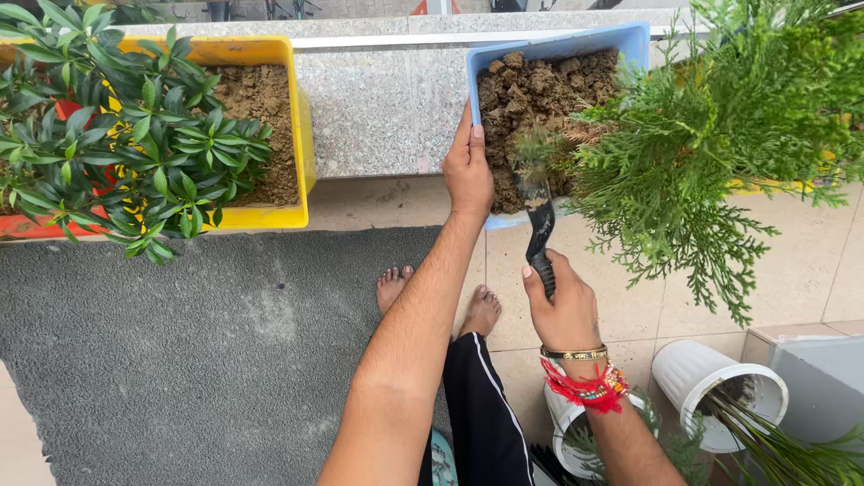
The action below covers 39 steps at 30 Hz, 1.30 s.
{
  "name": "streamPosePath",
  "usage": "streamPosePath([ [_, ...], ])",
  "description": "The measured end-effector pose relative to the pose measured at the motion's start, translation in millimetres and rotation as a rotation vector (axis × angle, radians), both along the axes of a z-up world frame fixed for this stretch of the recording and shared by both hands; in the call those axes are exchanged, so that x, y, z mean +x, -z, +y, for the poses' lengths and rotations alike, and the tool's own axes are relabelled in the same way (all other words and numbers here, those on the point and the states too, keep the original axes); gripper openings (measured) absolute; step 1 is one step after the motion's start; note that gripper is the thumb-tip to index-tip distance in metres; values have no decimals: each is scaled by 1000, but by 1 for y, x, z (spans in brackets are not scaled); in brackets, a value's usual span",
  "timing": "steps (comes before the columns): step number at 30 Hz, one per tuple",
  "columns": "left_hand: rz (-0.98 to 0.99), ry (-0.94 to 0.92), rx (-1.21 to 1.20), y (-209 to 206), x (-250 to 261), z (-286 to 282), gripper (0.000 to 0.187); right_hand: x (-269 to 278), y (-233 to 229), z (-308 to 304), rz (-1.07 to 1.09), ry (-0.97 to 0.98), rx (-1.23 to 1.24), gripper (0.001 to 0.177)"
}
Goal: The person uses a trowel to loosen and move soil around a plant in a pot. They use their hands to firm the soil and a small tool to scrape the inner edges of the container.
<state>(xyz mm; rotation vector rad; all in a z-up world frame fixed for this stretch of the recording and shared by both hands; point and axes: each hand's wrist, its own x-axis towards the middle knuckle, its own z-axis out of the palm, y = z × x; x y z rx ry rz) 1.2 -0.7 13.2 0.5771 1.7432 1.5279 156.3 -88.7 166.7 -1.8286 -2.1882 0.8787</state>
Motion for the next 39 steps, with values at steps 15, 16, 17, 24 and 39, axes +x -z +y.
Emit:
streamPosePath([
  [15, -3, -12, 20, -10, -3, 1, 43, 36, 104, -80, -390, 29, -28, 41],
  [16, -4, -6, 20, -4, -3, 3, 43, 41, 108, -87, -403, 25, -46, 40],
  [17, 0, -1, -13, 1, -3, 3, 43, 48, 108, -94, -420, 15, -68, 39],
  [24, 8, 2, 30, 12, -3, 3, 44, 68, 91, -101, -441, 12, -54, 38],
  [39, 60, -10, -31, 9, -1, -1, 43, 145, 82, -153, -531, 139, -456, 39],
])
